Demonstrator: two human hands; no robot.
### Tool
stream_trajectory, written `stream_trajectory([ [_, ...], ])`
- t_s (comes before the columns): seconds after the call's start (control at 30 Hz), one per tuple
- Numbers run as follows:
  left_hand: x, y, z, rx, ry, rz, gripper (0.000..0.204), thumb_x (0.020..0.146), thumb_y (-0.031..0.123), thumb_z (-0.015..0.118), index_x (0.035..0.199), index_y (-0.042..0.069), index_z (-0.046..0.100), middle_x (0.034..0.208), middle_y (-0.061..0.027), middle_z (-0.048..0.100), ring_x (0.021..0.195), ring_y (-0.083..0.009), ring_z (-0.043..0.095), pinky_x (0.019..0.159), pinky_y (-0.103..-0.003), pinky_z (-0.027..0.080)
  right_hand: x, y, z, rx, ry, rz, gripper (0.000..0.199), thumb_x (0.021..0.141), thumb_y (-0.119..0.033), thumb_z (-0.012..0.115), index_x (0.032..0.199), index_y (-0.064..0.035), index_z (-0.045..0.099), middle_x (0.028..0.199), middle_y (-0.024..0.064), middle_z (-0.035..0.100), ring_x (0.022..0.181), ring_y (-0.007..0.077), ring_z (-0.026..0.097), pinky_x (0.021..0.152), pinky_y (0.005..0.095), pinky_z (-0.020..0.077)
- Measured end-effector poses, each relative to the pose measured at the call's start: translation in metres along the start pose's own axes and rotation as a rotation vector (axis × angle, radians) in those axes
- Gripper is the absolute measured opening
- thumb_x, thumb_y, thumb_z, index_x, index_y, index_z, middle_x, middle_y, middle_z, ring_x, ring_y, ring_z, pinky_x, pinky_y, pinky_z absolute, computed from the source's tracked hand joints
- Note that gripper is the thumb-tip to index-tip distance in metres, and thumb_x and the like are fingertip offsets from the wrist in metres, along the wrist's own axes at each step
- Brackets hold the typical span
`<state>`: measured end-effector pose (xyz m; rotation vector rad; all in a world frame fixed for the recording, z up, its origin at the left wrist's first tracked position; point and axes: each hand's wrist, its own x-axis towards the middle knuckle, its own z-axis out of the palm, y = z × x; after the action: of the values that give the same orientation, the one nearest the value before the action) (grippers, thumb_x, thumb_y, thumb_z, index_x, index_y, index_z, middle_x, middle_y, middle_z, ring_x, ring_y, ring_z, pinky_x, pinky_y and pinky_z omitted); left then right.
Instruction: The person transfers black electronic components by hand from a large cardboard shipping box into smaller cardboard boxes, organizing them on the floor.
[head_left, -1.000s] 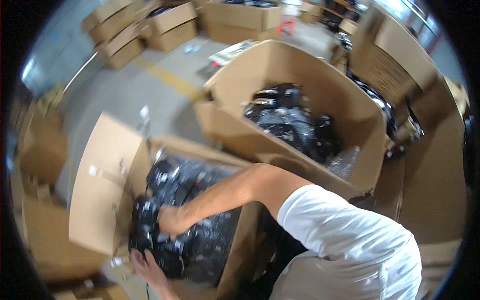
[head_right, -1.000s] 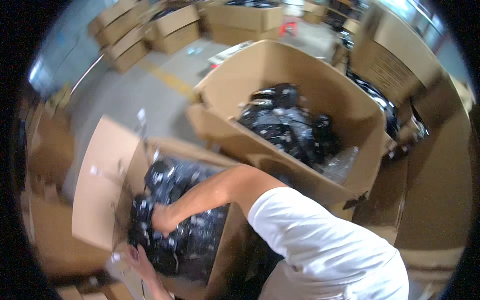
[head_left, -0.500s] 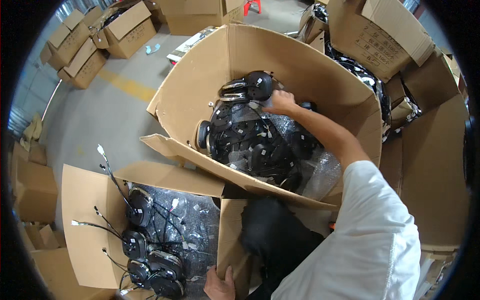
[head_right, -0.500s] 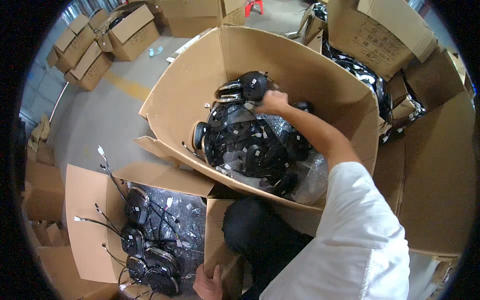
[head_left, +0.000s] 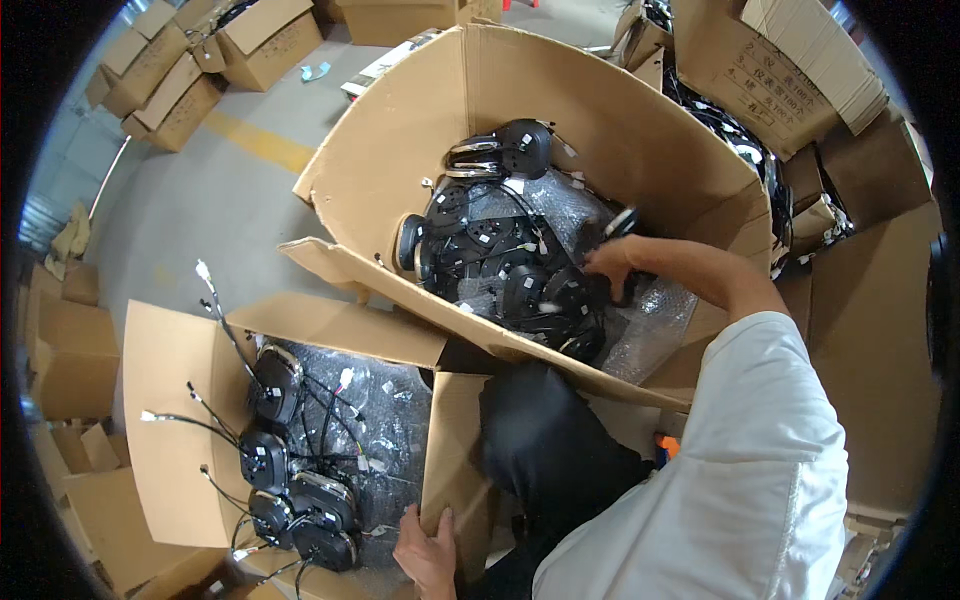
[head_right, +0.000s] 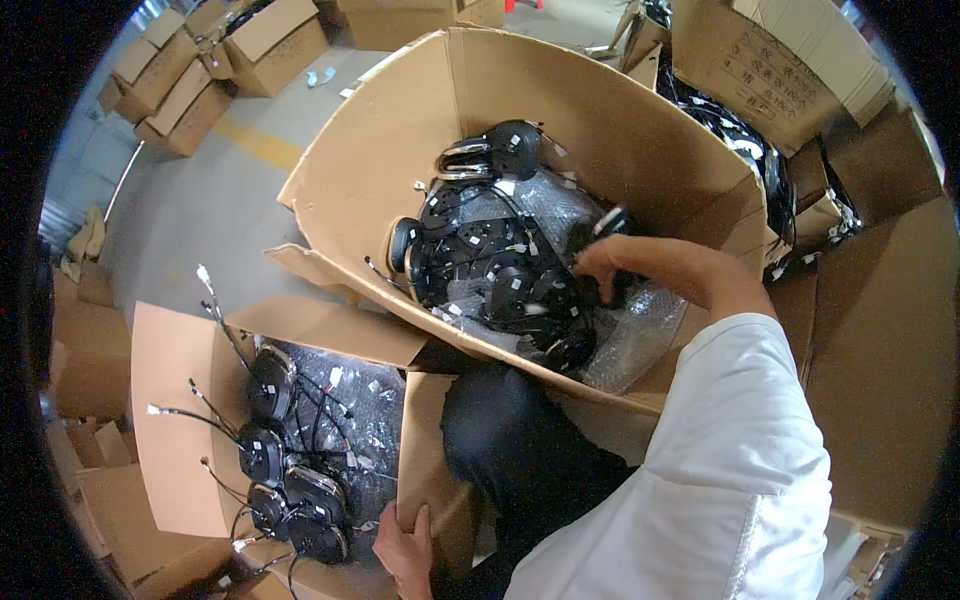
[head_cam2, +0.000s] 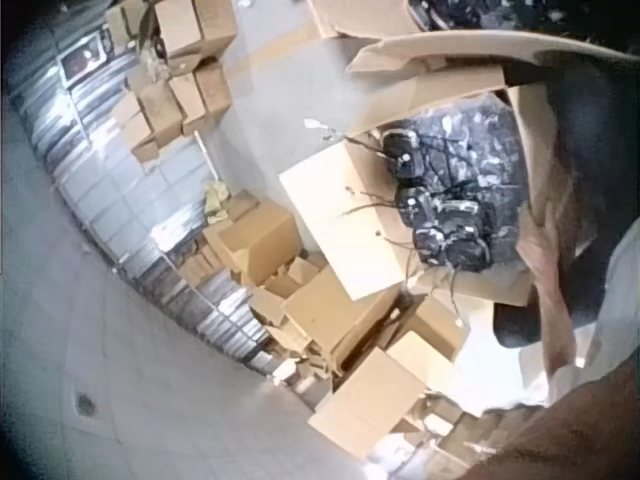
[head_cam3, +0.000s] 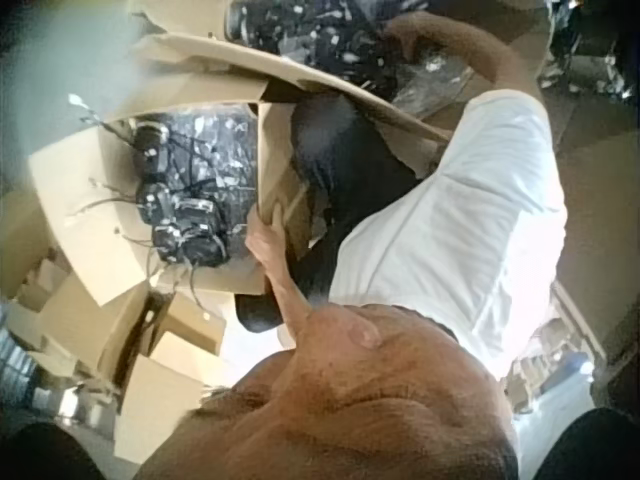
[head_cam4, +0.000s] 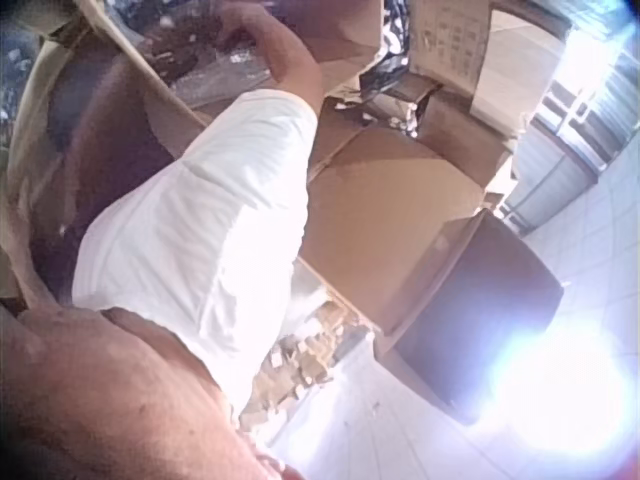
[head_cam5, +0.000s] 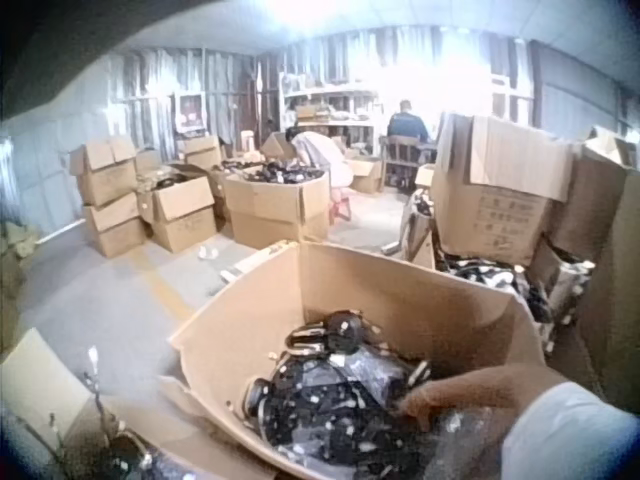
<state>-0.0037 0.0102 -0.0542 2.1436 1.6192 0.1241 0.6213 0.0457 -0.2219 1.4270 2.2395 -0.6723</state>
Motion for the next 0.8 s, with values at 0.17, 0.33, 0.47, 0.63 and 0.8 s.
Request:
stream_trajectory([
  [0.17, -0.004, -0.008, 0.008, 0.015, 0.110, 0.027, 0.052, 0.077, 0.031, 0.082, 0.112, -0.001, 0.063, 0.096, -0.0205, 0.068, 0.085, -0.0414, 0.066, 0.071, -0.046, 0.054, -0.008, -0.032, 0.000, -0.358, -0.107, 0.104, 0.042, 0.059, -0.040, 0.088, 0.086, -0.0095, 0.077, 0.090, 0.0104, 0.074, 0.090, 0.0295, 0.071, 0.075, 0.0422, 0.0573],
  [0.33, -0.007, -0.005, 0.004, 0.060, 0.111, 0.064, 0.049, 0.079, 0.031, 0.080, 0.113, 0.000, 0.063, 0.099, -0.0204, 0.068, 0.086, -0.0393, 0.067, 0.071, -0.046, 0.054, -0.059, -0.049, -0.106, -0.079, 0.071, 0.403, 0.041, 0.065, -0.036, 0.080, 0.094, -0.0076, 0.075, 0.085, 0.0158, 0.072, 0.084, 0.0337, 0.070, 0.071, 0.0444, 0.0565],
  [0.47, -0.005, -0.009, 0.005, -0.046, 0.130, 0.105, 0.045, 0.082, 0.027, 0.077, 0.113, -0.002, 0.062, 0.103, -0.0221, 0.067, 0.092, -0.0401, 0.066, 0.076, -0.045, 0.054, -0.108, -0.079, -0.202, 0.250, 0.674, 0.533, 0.056, 0.066, -0.038, 0.079, 0.102, 0.0042, 0.068, 0.087, 0.0229, 0.071, 0.081, 0.0350, 0.070, 0.074, 0.0449, 0.0552],
  [0.63, 0.011, 0.104, -0.049, -0.462, 0.460, 0.359, 0.051, 0.080, 0.007, 0.077, 0.125, -0.006, 0.057, 0.131, -0.0228, 0.056, 0.119, -0.0381, 0.056, 0.102, -0.042, 0.045, -0.132, -0.199, -0.314, 0.974, 0.786, 0.406, 0.051, 0.077, -0.037, 0.078, 0.105, 0.0050, 0.069, 0.092, 0.0119, 0.072, 0.082, 0.0178, 0.068, 0.073, 0.0324, 0.0542],
  [0.8, 0.017, 0.185, -0.101, -0.021, 0.786, 0.656, 0.082, 0.081, 0.024, 0.078, 0.144, -0.007, 0.035, 0.146, -0.0296, 0.037, 0.136, -0.0451, 0.038, 0.113, -0.055, 0.032, -0.100, -0.355, -0.355, 0.968, 0.869, -0.052, 0.044, 0.086, -0.032, 0.073, 0.108, 0.0052, 0.066, 0.094, 0.0105, 0.071, 0.079, 0.0156, 0.065, 0.074, 0.0331, 0.0545],
])
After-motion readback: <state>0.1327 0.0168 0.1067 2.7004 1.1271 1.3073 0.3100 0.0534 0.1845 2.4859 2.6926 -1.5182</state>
